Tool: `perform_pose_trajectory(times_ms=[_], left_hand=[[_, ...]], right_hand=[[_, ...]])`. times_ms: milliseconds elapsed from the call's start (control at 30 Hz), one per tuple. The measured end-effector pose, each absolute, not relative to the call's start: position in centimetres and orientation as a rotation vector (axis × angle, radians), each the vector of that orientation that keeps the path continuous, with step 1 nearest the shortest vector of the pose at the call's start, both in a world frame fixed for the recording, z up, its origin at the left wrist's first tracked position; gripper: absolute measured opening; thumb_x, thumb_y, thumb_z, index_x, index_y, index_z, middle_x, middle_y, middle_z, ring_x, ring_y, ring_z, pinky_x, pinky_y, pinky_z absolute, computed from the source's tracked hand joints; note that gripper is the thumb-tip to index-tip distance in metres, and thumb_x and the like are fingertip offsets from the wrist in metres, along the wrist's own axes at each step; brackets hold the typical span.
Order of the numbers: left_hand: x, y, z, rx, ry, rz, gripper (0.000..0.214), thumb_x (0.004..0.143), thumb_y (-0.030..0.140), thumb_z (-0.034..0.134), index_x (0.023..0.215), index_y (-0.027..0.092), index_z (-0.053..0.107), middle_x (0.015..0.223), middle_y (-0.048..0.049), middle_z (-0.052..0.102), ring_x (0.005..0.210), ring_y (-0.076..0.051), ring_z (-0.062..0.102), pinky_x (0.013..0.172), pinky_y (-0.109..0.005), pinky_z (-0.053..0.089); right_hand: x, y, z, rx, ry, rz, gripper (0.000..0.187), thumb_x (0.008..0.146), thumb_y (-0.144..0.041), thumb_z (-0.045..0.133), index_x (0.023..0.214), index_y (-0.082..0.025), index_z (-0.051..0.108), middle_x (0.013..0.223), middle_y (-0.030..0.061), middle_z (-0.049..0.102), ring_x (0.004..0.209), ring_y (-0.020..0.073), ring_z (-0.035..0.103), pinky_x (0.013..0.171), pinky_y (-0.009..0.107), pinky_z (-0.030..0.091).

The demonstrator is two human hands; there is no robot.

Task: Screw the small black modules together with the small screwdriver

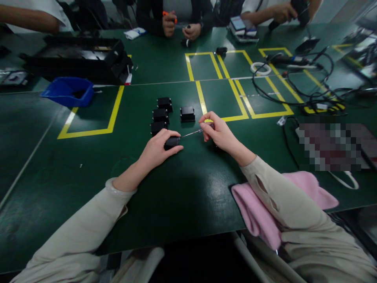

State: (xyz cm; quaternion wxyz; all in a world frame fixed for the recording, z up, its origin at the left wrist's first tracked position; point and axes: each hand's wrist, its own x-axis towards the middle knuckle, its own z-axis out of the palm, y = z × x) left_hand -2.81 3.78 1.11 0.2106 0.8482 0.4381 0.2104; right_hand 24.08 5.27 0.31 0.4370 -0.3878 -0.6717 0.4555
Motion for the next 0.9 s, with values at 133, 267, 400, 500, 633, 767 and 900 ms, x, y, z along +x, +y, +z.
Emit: perform_pose_trajectory(times_ms=[133, 267, 400, 500, 633, 767, 900], left_hand=[[-2.78, 3.78, 1.19, 2.356, 1.217, 0.576, 0.037, 0.097, 0.047, 0.067, 0.124, 0.021, 0.065, 0.121, -0.0097, 0.067, 0.111, -0.03, 0.065, 0.095, -0.044, 0.053], [-2.73, 3.7, 1.35, 2.346, 1.229, 0.563, 0.037, 0.097, 0.047, 0.068, 0.124, 0.022, 0.065, 0.122, -0.0095, 0.067, 0.111, -0.031, 0.065, 0.097, -0.046, 0.053], [-2.71, 3.68, 1.39, 2.347, 1.239, 0.557, 0.037, 0.097, 0.047, 0.068, 0.124, 0.022, 0.065, 0.121, -0.0094, 0.067, 0.11, -0.03, 0.065, 0.095, -0.045, 0.054], [-2.72, 3.75, 1.3, 2.356, 1.232, 0.565, 0.037, 0.097, 0.047, 0.068, 0.124, 0.022, 0.065, 0.121, -0.0094, 0.068, 0.11, -0.03, 0.065, 0.095, -0.044, 0.053], [-2.72, 3.82, 1.13, 2.374, 1.221, 0.58, 0.036, 0.097, 0.046, 0.068, 0.124, 0.021, 0.065, 0.12, -0.0093, 0.067, 0.11, -0.03, 0.066, 0.096, -0.044, 0.053], [-2.73, 3.79, 1.11, 2.366, 1.221, 0.581, 0.037, 0.097, 0.046, 0.068, 0.124, 0.02, 0.065, 0.12, -0.0095, 0.067, 0.11, -0.03, 0.066, 0.095, -0.043, 0.053], [-2.73, 3.74, 1.2, 2.361, 1.225, 0.576, 0.037, 0.097, 0.046, 0.068, 0.124, 0.021, 0.065, 0.12, -0.0091, 0.067, 0.111, -0.03, 0.066, 0.097, -0.044, 0.052]], right_hand=[[24.2, 5.24, 0.32, -0.979, -1.673, 1.104, 0.019, 0.099, -0.018, 0.058, 0.111, -0.024, 0.045, 0.069, -0.0087, 0.054, 0.054, 0.0101, 0.058, 0.058, 0.027, 0.045], [24.17, 5.23, 0.44, -0.986, -1.671, 1.12, 0.018, 0.1, -0.022, 0.06, 0.11, -0.024, 0.045, 0.07, -0.0085, 0.055, 0.054, 0.0102, 0.058, 0.057, 0.026, 0.045], [24.09, 5.28, 0.44, -0.97, -1.666, 1.171, 0.011, 0.105, -0.029, 0.053, 0.108, -0.024, 0.044, 0.06, -0.0101, 0.052, 0.052, 0.0112, 0.056, 0.055, 0.026, 0.043], [24.16, 5.3, 0.34, -0.961, -1.682, 1.153, 0.01, 0.103, -0.026, 0.054, 0.108, -0.024, 0.045, 0.059, -0.0103, 0.053, 0.052, 0.0112, 0.056, 0.056, 0.026, 0.043], [24.25, 5.28, 0.27, -0.966, -1.678, 1.12, 0.021, 0.098, -0.02, 0.06, 0.112, -0.025, 0.045, 0.068, -0.0096, 0.055, 0.054, 0.0104, 0.058, 0.057, 0.027, 0.043], [24.14, 5.27, 0.39, -0.982, -1.668, 1.135, 0.015, 0.101, -0.024, 0.058, 0.109, -0.024, 0.045, 0.065, -0.0096, 0.054, 0.053, 0.0105, 0.057, 0.056, 0.026, 0.042], [24.12, 5.27, 0.41, -0.958, -1.683, 1.168, 0.008, 0.106, -0.029, 0.051, 0.108, -0.024, 0.045, 0.058, -0.0117, 0.048, 0.051, 0.011, 0.055, 0.055, 0.026, 0.042]])
